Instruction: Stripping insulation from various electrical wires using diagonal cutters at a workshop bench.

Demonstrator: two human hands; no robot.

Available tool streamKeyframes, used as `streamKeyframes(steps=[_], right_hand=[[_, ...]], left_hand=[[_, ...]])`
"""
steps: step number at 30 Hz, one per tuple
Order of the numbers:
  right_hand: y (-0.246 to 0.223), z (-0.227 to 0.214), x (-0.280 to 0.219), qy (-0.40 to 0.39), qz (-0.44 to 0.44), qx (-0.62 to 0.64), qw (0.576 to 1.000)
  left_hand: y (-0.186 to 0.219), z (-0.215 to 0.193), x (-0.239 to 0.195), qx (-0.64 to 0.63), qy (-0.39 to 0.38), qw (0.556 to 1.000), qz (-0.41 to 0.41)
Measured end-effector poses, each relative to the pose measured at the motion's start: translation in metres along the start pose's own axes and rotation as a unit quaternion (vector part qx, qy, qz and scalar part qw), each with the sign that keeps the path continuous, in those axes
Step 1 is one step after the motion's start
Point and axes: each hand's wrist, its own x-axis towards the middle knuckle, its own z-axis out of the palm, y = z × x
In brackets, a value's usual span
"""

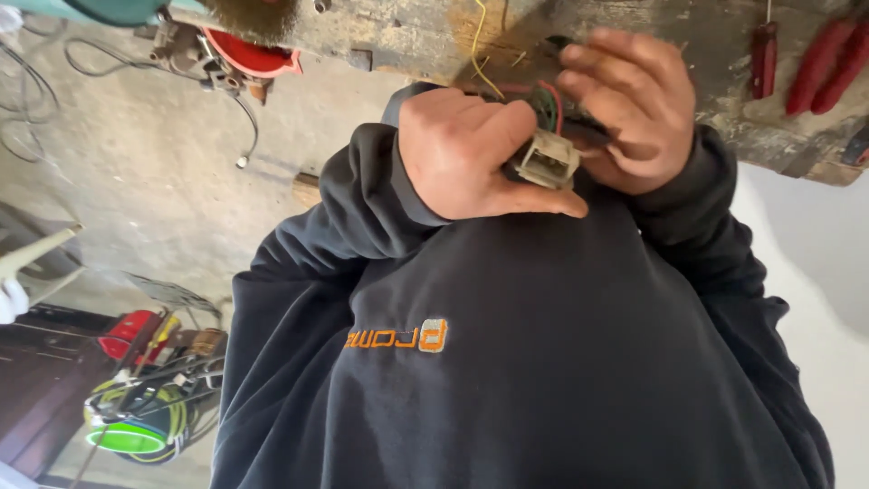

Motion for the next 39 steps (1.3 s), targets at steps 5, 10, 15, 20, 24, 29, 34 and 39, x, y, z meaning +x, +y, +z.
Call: streamKeyframes(steps=[5, 10, 15, 20, 24, 29, 34, 39], right_hand=[[0.003, 0.015, 0.004, -0.023, -0.037, -0.01, 0.999], [0.01, 0.014, -0.009, -0.016, -0.065, 0.072, 0.995], [-0.003, 0.013, -0.018, 0.004, -0.046, 0.003, 0.999], [-0.027, -0.001, 0.006, 0.013, -0.01, -0.132, 0.991], [-0.034, -0.011, 0.033, 0.029, -0.056, -0.206, 0.976], [-0.04, -0.013, 0.033, -0.037, -0.008, -0.106, 0.994], [-0.048, -0.019, 0.025, -0.089, 0.063, 0.032, 0.994], [-0.053, -0.018, 0.012, -0.116, 0.089, 0.055, 0.988]], left_hand=[[-0.001, 0.003, -0.007, 0.013, 0.036, 0.999, 0.02], [-0.004, 0.004, -0.013, -0.011, 0.04, 0.999, 0.024], [-0.005, 0.003, -0.012, -0.034, 0.043, 0.998, 0.018], [-0.011, -0.017, -0.007, -0.033, -0.021, 0.999, -0.015], [-0.011, -0.036, 0.008, 0.009, -0.076, 0.997, 0.03], [-0.025, -0.012, -0.028, -0.059, -0.099, 0.993, -0.009], [-0.032, -0.006, -0.04, -0.152, -0.109, 0.982, -0.023], [-0.035, 0.0, -0.046, -0.281, -0.138, 0.949, -0.031]])
